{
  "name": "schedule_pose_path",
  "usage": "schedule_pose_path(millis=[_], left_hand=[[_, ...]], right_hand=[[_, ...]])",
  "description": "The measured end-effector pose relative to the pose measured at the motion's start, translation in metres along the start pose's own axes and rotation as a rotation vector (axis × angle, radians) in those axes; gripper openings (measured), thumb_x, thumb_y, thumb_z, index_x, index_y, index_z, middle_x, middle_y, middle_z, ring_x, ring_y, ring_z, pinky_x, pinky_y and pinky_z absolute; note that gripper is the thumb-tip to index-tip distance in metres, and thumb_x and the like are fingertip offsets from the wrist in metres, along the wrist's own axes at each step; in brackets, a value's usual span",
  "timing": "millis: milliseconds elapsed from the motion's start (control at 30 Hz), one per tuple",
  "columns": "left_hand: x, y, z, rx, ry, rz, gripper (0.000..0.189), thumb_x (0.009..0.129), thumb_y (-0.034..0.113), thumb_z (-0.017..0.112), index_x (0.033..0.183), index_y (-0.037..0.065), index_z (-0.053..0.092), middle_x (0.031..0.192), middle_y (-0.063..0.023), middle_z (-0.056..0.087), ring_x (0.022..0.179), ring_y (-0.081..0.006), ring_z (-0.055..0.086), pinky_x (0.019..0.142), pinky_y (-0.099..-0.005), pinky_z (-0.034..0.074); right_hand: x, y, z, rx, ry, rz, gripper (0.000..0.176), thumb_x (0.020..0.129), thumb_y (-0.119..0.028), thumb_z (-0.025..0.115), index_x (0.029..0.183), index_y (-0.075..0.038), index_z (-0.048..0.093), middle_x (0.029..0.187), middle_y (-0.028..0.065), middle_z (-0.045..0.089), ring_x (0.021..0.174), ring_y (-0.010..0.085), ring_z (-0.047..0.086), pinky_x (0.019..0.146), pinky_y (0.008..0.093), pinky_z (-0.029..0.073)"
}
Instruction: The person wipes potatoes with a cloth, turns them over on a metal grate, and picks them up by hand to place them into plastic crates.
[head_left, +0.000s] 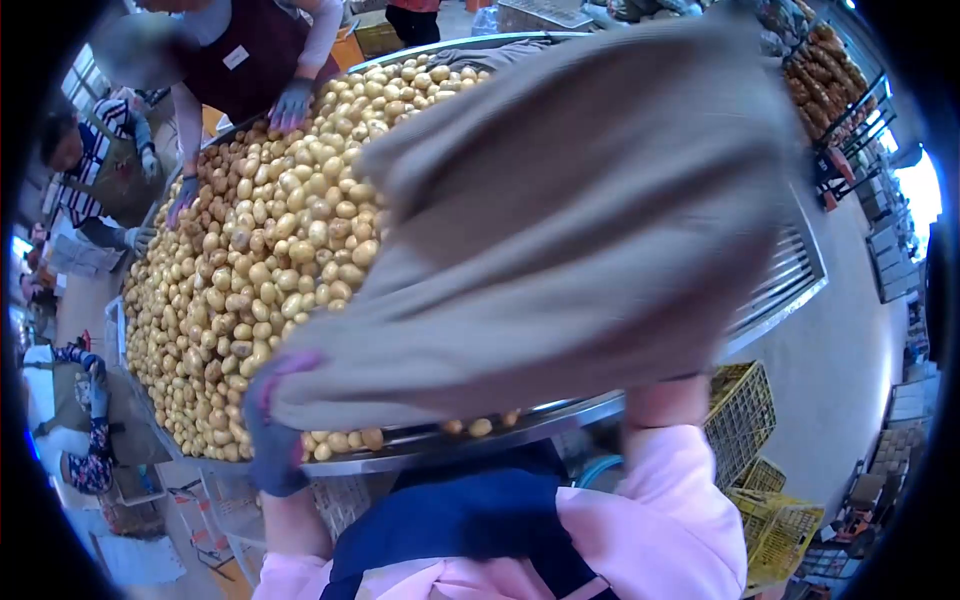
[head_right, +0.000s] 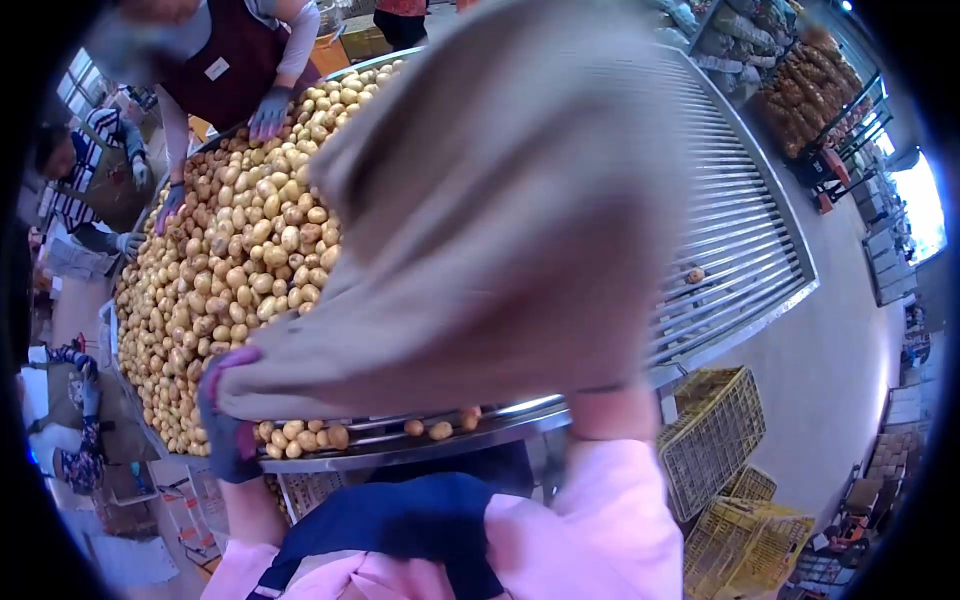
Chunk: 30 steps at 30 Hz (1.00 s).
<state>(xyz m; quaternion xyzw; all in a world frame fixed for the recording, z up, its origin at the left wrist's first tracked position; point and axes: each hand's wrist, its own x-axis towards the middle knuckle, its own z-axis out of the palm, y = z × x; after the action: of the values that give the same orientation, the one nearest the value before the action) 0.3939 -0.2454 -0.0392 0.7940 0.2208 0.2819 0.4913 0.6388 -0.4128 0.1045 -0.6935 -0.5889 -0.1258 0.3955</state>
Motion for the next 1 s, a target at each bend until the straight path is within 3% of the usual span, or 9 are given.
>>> schedule_pose_path(millis=[100,133,233,300,600,633,833,933,1000], left_hand=[[-0.001,0.067,0.076,-0.566,-0.324,-0.285,0.047,0.076,0.032,0.064,0.109,-0.001,0.061,0.107,-0.0151,0.063,0.103,-0.0289,0.059,0.088,-0.0397,0.047],[0.020,0.075,0.091,-0.169,-0.675,0.077,0.049,0.075,0.030,0.067,0.113,-0.001,0.060,0.112,-0.0151,0.062,0.105,-0.0294,0.059,0.091,-0.0401,0.046],[0.030,0.077,0.167,-0.345,-1.049,0.241,0.054,0.085,0.032,0.060,0.128,0.001,0.047,0.112,-0.0129,0.062,0.106,-0.0259,0.058,0.092,-0.0339,0.044],[0.034,0.086,0.212,-0.489,-1.346,-0.245,0.055,0.084,0.034,0.065,0.127,0.003,0.049,0.118,-0.0139,0.059,0.108,-0.0223,0.055,0.094,-0.0359,0.042],[0.022,-0.031,0.313,-0.368,-1.226,-0.578,0.064,0.092,0.047,0.048,0.135,0.001,0.039,0.124,-0.0192,0.054,0.111,-0.0242,0.051,0.097,-0.0336,0.037],[0.003,-0.059,0.314,-0.398,-1.086,-0.523,0.057,0.091,0.045,0.048,0.128,0.002,0.045,0.101,-0.0166,0.057,0.091,-0.0198,0.054,0.080,-0.0330,0.041],[0.032,-0.098,0.199,-0.234,-0.943,-0.362,0.024,0.092,0.027,0.050,0.104,0.007,0.057,0.063,-0.0031,0.059,0.047,-0.0116,0.057,0.047,-0.0273,0.045],[0.047,-0.109,0.137,-0.200,-1.003,-0.607,0.026,0.090,0.030,0.054,0.099,0.006,0.058,0.065,-0.0065,0.060,0.052,-0.0159,0.059,0.051,-0.0298,0.047],[0.045,-0.123,0.107,-0.117,-0.956,-0.364,0.030,0.087,0.034,0.057,0.098,0.006,0.061,0.072,-0.0118,0.061,0.064,-0.0251,0.061,0.059,-0.0367,0.048]], right_hand=[[-0.019,0.022,-0.058,-0.089,-0.083,0.059,0.034,0.068,-0.030,0.072,0.070,-0.002,0.054,0.078,0.0139,0.054,0.071,0.0263,0.056,0.067,0.0360,0.046],[-0.025,0.032,-0.072,-0.126,-0.093,0.081,0.033,0.068,-0.030,0.072,0.070,-0.002,0.054,0.078,0.0140,0.054,0.072,0.0264,0.056,0.067,0.0360,0.046],[-0.043,0.091,-0.133,-0.284,-0.076,0.198,0.032,0.069,-0.030,0.071,0.071,-0.002,0.054,0.079,0.0142,0.054,0.073,0.0265,0.056,0.068,0.0361,0.046],[-0.069,0.149,-0.169,-0.419,-0.034,0.325,0.032,0.069,-0.029,0.070,0.072,-0.002,0.054,0.079,0.0143,0.054,0.073,0.0266,0.056,0.068,0.0362,0.046],[-0.242,0.380,-0.021,-0.717,-0.183,0.765,0.029,0.070,-0.027,0.068,0.075,-0.002,0.055,0.081,0.0149,0.055,0.076,0.0270,0.056,0.070,0.0364,0.046],[-0.237,0.391,0.009,-0.703,-0.174,0.753,0.029,0.070,-0.027,0.068,0.075,-0.002,0.055,0.082,0.0149,0.055,0.076,0.0270,0.056,0.071,0.0364,0.046],[-0.170,0.416,0.151,-0.691,-0.147,0.738,0.027,0.071,-0.025,0.067,0.077,-0.001,0.056,0.083,0.0153,0.055,0.078,0.0272,0.056,0.072,0.0366,0.046],[-0.123,0.398,0.222,-0.672,-0.182,0.723,0.026,0.072,-0.025,0.066,0.078,-0.001,0.056,0.084,0.0155,0.055,0.079,0.0274,0.056,0.073,0.0367,0.046],[-0.093,0.374,0.264,-0.647,-0.202,0.694,0.026,0.072,-0.024,0.066,0.079,-0.001,0.056,0.084,0.0156,0.055,0.080,0.0274,0.056,0.073,0.0367,0.046]])
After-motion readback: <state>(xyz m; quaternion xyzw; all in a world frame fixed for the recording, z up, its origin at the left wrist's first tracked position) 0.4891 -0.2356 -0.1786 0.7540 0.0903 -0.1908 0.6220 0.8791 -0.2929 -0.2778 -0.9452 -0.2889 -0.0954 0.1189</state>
